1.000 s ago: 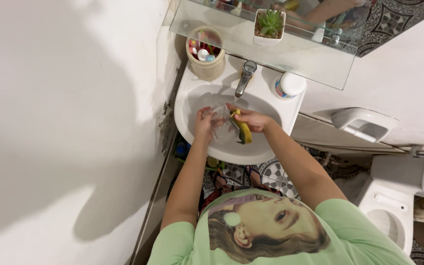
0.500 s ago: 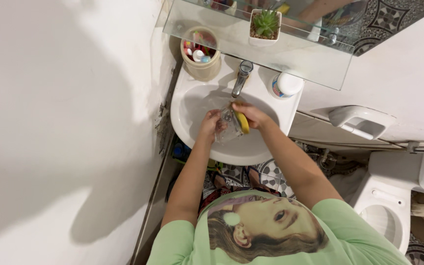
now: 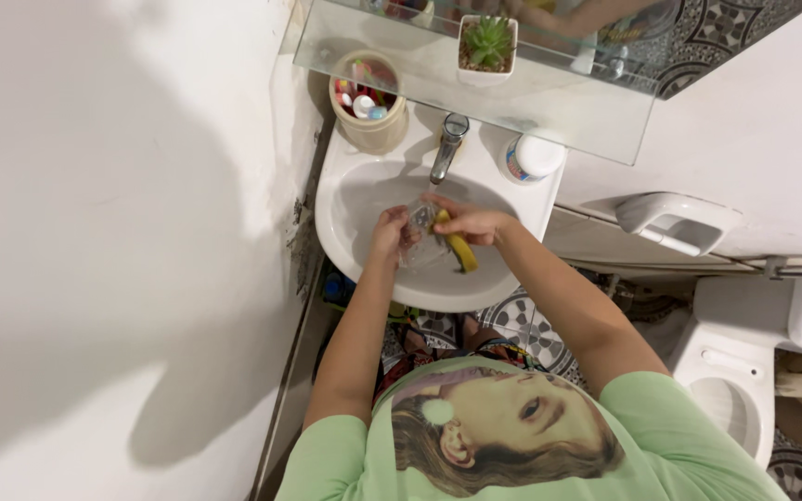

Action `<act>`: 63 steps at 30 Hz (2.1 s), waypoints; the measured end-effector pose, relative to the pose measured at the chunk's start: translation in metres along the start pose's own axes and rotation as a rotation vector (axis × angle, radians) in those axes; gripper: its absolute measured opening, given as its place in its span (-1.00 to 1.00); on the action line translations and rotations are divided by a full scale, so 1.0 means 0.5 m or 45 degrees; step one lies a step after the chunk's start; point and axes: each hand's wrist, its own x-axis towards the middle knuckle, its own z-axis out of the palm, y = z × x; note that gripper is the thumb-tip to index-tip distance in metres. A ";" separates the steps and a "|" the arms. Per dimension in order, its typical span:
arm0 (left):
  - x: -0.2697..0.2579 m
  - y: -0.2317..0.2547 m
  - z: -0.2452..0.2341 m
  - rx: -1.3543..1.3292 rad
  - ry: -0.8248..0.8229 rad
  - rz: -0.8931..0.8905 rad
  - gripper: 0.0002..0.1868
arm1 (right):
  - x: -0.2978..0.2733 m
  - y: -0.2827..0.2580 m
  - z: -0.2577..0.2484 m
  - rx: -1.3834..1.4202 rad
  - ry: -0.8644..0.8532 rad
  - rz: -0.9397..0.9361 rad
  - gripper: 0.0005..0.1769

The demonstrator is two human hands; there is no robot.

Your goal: The person retrieves a small transparent plastic container from a bathroom shelf, then washes it under running water at the sink using a yellow sponge. After rinsing, the person returns the container to the shelf.

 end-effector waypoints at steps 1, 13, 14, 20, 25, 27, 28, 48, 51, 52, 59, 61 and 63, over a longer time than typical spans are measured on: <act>0.002 0.001 0.002 0.020 0.004 -0.012 -0.74 | -0.008 0.000 -0.005 -0.002 -0.076 -0.017 0.05; 0.019 -0.015 0.000 0.263 0.178 0.069 -0.63 | 0.049 -0.016 -0.022 0.085 0.080 0.057 -0.31; 0.016 -0.021 -0.003 0.258 0.171 0.067 -0.65 | 0.042 -0.013 -0.026 0.055 0.024 0.053 -0.29; 0.026 -0.038 0.009 0.105 0.095 0.132 -0.70 | 0.092 0.041 -0.066 0.224 0.177 -0.052 -0.37; 0.026 -0.052 0.015 0.022 0.228 0.180 -0.64 | 0.110 0.025 -0.071 0.063 0.204 0.031 -0.29; 0.027 -0.055 0.011 0.031 0.297 0.178 -0.70 | 0.080 0.020 -0.082 0.018 0.013 0.156 -0.12; 0.028 -0.058 0.008 0.034 0.330 0.173 -0.73 | 0.067 0.020 -0.089 -0.005 -0.079 0.221 0.01; 0.004 -0.069 0.030 0.760 0.556 1.131 -0.86 | 0.189 0.119 -0.115 -0.496 0.243 -0.268 -0.52; -0.002 -0.067 0.029 0.711 0.531 0.892 -0.85 | 0.195 0.118 -0.096 -0.651 0.468 -0.230 -0.54; -0.002 -0.066 0.027 0.613 0.489 0.648 -0.83 | 0.195 0.115 -0.092 -0.650 0.551 -0.154 -0.53; 0.010 -0.037 0.028 0.218 0.381 0.575 -0.77 | 0.119 0.078 -0.112 -0.233 0.022 0.031 -0.19; -0.001 -0.043 0.028 0.250 0.275 0.633 -0.77 | 0.115 0.091 -0.123 -0.241 0.000 0.034 -0.13; -0.009 -0.046 0.048 0.243 0.280 0.495 -0.76 | 0.119 0.092 -0.112 -0.226 0.232 -0.046 -0.28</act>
